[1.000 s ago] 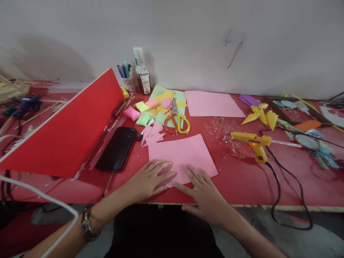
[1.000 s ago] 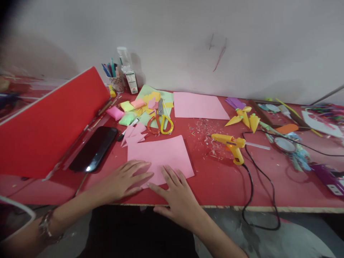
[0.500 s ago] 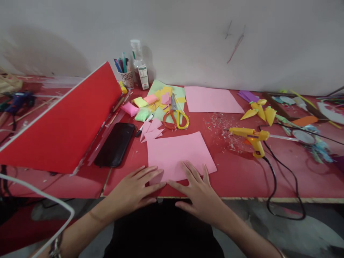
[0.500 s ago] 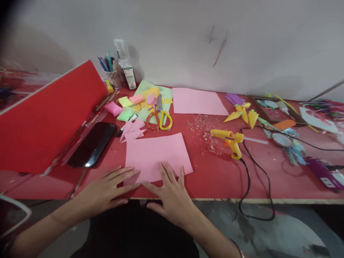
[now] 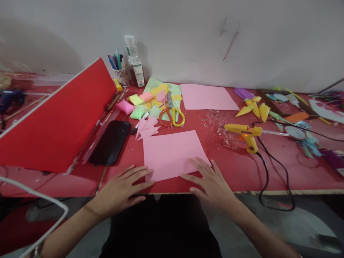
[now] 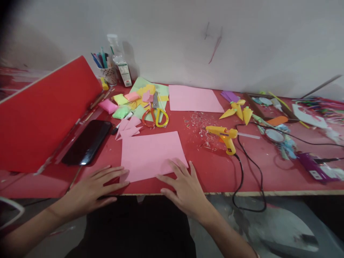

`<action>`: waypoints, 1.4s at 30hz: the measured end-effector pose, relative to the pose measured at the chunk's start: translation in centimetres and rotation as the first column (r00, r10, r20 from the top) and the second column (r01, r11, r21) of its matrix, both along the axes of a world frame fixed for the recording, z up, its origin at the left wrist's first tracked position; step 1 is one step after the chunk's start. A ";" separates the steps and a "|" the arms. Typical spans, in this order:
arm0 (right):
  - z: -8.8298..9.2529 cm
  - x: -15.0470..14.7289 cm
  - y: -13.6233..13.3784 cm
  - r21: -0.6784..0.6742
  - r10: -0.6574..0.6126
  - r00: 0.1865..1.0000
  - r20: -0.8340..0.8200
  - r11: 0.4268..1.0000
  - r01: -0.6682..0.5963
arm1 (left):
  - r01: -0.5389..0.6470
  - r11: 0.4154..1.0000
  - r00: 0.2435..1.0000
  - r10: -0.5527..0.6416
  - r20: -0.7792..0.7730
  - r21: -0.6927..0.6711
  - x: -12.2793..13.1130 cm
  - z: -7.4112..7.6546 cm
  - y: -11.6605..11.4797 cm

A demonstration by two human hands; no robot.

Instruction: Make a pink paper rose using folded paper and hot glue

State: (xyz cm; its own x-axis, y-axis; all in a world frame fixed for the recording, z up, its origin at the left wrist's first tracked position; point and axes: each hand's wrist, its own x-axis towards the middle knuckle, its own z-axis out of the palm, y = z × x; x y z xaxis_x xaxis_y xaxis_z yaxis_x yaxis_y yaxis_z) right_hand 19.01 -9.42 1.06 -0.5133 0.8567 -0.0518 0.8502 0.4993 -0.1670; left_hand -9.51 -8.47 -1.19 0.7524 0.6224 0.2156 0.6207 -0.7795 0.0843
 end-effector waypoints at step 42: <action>4.9 -2.0 7.4 0.499 0.331 0.943 0.027 0.813 -0.299 | -0.064 0.823 0.998 0.036 0.060 0.564 9.0 6.3 5.2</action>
State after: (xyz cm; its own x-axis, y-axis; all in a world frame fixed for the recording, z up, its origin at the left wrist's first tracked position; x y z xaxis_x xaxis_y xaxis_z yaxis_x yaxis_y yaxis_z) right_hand 16.97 -2.03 5.99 -0.7481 0.5518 0.3686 0.6286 0.7673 0.1272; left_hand -0.49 -3.23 5.06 0.7048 0.4174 0.5737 0.6663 -0.6671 -0.3332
